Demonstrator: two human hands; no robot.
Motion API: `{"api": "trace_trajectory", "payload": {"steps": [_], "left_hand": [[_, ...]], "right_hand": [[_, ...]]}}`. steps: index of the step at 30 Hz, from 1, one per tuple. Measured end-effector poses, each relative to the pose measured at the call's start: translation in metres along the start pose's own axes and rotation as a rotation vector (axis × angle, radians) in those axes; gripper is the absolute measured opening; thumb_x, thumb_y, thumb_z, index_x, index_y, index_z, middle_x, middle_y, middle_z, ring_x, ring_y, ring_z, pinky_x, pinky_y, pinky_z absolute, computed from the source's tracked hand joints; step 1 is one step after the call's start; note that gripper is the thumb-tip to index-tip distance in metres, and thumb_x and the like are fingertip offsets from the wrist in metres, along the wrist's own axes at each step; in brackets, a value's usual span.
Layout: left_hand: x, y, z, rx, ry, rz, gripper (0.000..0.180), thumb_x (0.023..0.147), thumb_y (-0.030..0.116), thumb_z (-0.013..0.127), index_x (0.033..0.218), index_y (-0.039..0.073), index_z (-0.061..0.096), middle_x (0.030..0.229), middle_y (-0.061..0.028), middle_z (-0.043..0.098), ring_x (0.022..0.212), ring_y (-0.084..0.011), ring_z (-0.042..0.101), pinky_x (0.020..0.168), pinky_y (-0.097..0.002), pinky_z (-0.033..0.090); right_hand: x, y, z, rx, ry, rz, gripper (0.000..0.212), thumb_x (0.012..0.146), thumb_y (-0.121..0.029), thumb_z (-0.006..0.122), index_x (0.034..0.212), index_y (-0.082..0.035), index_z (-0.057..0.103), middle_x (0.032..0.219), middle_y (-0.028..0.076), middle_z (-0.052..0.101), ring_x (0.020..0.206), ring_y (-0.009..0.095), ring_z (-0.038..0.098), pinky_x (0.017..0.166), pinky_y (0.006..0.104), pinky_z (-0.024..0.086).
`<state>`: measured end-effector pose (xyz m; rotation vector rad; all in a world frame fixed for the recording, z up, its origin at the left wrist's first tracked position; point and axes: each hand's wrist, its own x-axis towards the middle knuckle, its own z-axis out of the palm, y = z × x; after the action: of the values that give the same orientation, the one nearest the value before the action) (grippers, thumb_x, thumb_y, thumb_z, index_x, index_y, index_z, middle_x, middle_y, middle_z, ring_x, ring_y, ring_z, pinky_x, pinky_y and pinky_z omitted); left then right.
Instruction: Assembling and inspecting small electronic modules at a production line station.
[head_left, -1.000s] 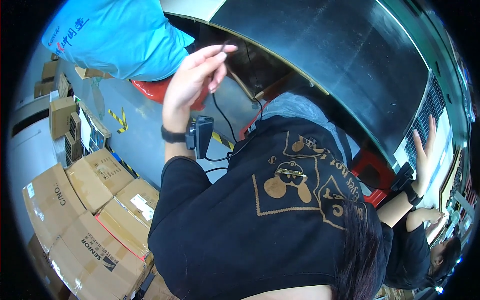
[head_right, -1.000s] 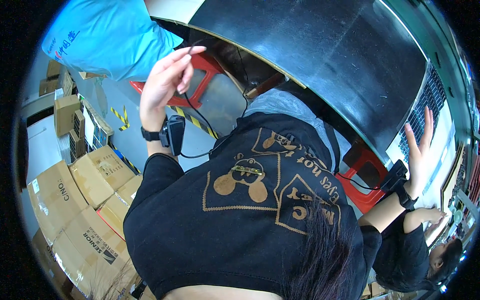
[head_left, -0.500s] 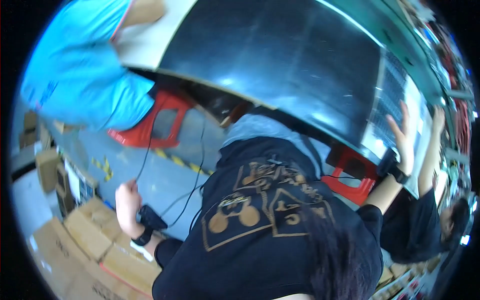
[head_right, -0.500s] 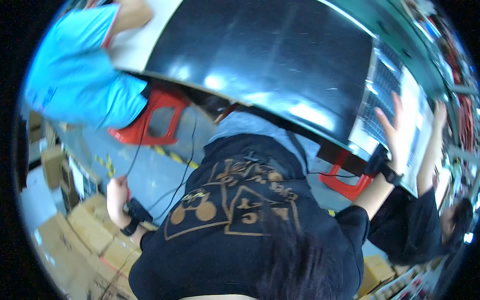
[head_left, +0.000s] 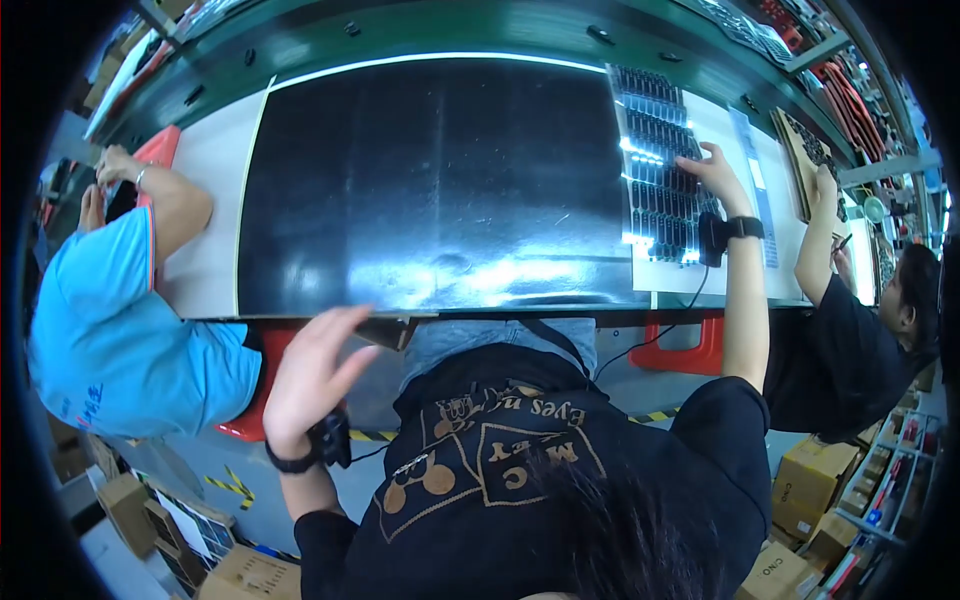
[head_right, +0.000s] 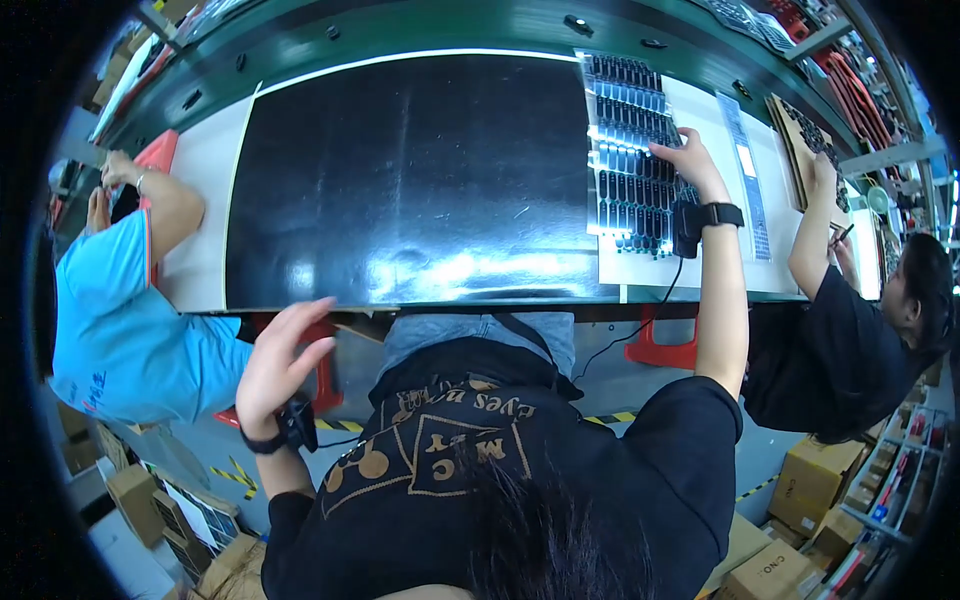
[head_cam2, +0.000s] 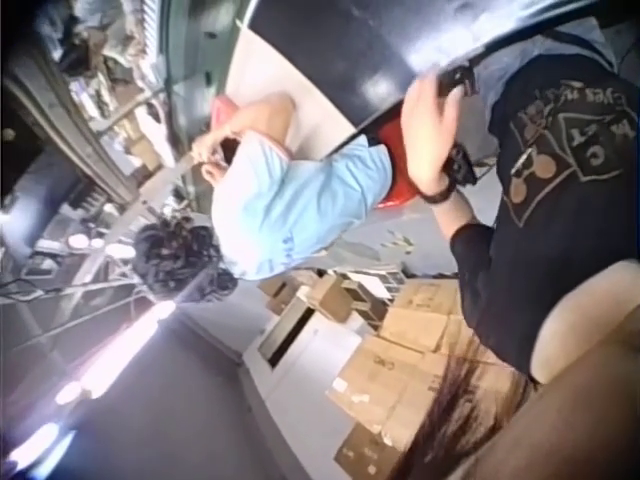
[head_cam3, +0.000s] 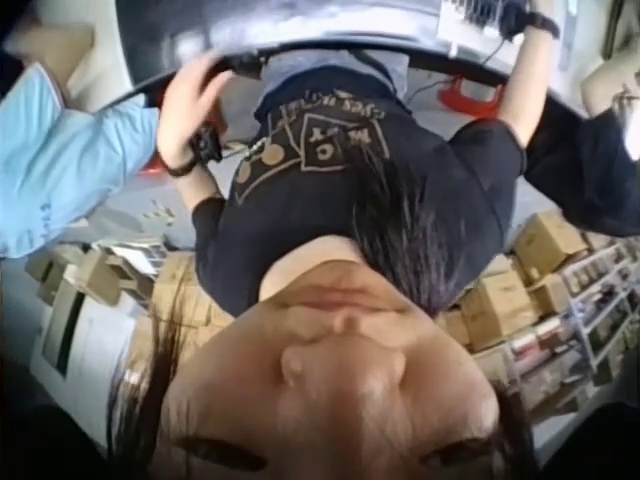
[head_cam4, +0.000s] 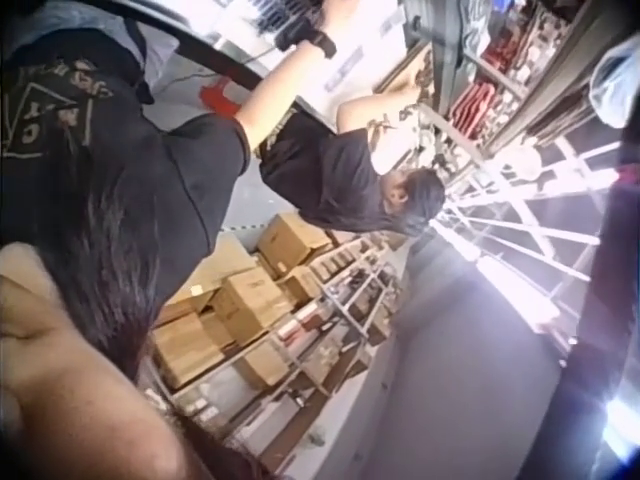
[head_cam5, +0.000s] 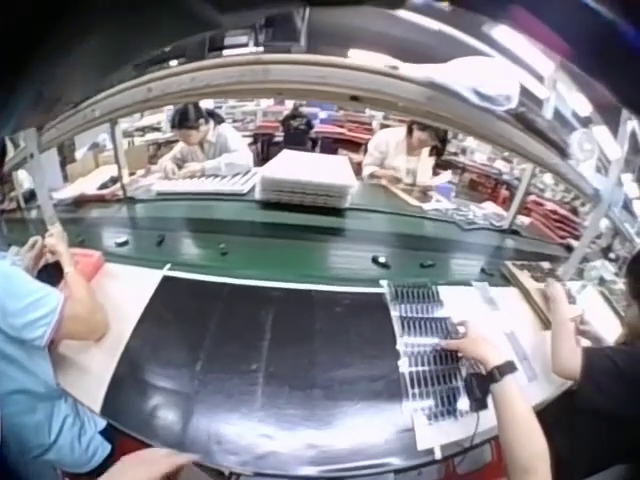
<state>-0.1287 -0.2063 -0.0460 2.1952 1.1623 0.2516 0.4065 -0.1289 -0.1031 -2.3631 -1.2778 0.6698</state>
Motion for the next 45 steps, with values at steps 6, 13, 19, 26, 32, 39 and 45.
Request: {"api": "trace_trajectory", "payload": {"steps": [6, 13, 19, 26, 32, 39, 45], "left_hand": [[0.145, 0.030, 0.043, -1.126, -0.400, 0.049, 0.043, 0.082, 0.017, 0.051, 0.120, 0.001, 0.038, 0.113, -0.0143, 0.047, 0.104, -0.0218, 0.047, 0.087, -0.0335, 0.041], [0.226, 0.050, 0.098, -1.567, -0.397, -0.337, 0.041, 0.081, 0.014, 0.052, 0.116, -0.002, 0.038, 0.106, -0.0135, 0.048, 0.099, -0.0199, 0.048, 0.082, -0.0303, 0.041], [0.200, 0.043, 0.078, -1.283, -0.102, -0.194, 0.033, 0.082, 0.013, 0.050, 0.111, -0.001, 0.044, 0.104, -0.0129, 0.051, 0.094, -0.0182, 0.052, 0.079, -0.0279, 0.043], [0.196, 0.030, 0.023, -0.346, 0.080, 0.182, 0.023, 0.075, 0.009, 0.054, 0.096, -0.003, 0.054, 0.089, -0.0139, 0.056, 0.083, -0.0208, 0.056, 0.072, -0.0282, 0.045], [0.227, 0.033, 0.044, 0.065, 0.074, 0.348, 0.016, 0.069, 0.005, 0.056, 0.083, -0.003, 0.057, 0.081, -0.0167, 0.057, 0.078, -0.0285, 0.057, 0.069, -0.0325, 0.046], [0.264, 0.038, 0.072, 0.238, 0.054, 0.450, 0.010, 0.065, 0.004, 0.059, 0.074, -0.001, 0.057, 0.076, -0.0175, 0.058, 0.074, -0.0283, 0.057, 0.066, -0.0349, 0.046], [0.268, 0.036, 0.065, 0.008, -0.090, 0.391, 0.006, 0.062, 0.003, 0.061, 0.064, -0.001, 0.057, 0.061, -0.0157, 0.056, 0.062, -0.0276, 0.058, 0.058, -0.0333, 0.046]], "right_hand": [[0.017, -0.015, -0.002, 0.188, 0.010, 0.069, 0.074, 0.068, -0.041, 0.065, 0.121, -0.001, 0.032, 0.093, 0.009, 0.052, 0.081, 0.018, 0.052, 0.069, 0.0287, 0.042], [-0.015, -0.050, 0.007, 0.718, -0.314, 0.138, 0.055, 0.079, -0.030, 0.056, 0.121, -0.003, 0.032, 0.101, 0.016, 0.053, 0.083, 0.023, 0.056, 0.073, 0.0320, 0.045], [-0.034, -0.093, 0.041, 0.950, -0.640, 0.009, 0.055, 0.084, -0.019, 0.049, 0.126, -0.001, 0.020, 0.109, 0.020, 0.048, 0.095, 0.027, 0.054, 0.078, 0.0368, 0.047], [-0.062, -0.117, 0.068, 0.817, -0.808, -0.068, 0.048, 0.085, -0.015, 0.042, 0.128, -0.006, 0.023, 0.112, 0.019, 0.048, 0.101, 0.028, 0.051, 0.085, 0.0363, 0.042], [-0.072, -0.109, 0.079, 0.133, -0.318, -0.688, 0.032, 0.080, -0.001, 0.040, 0.112, -0.005, 0.041, 0.114, 0.013, 0.049, 0.104, 0.024, 0.048, 0.088, 0.0325, 0.038], [-0.064, -0.111, 0.078, 0.073, -0.308, -0.840, 0.016, 0.076, 0.005, 0.040, 0.090, -0.003, 0.042, 0.110, 0.013, 0.050, 0.104, 0.027, 0.047, 0.094, 0.0347, 0.030], [-0.058, -0.113, 0.086, -0.044, -0.318, -0.952, 0.016, 0.075, 0.006, 0.040, 0.088, -0.003, 0.042, 0.106, 0.015, 0.052, 0.105, 0.030, 0.046, 0.100, 0.0393, 0.023]]}}
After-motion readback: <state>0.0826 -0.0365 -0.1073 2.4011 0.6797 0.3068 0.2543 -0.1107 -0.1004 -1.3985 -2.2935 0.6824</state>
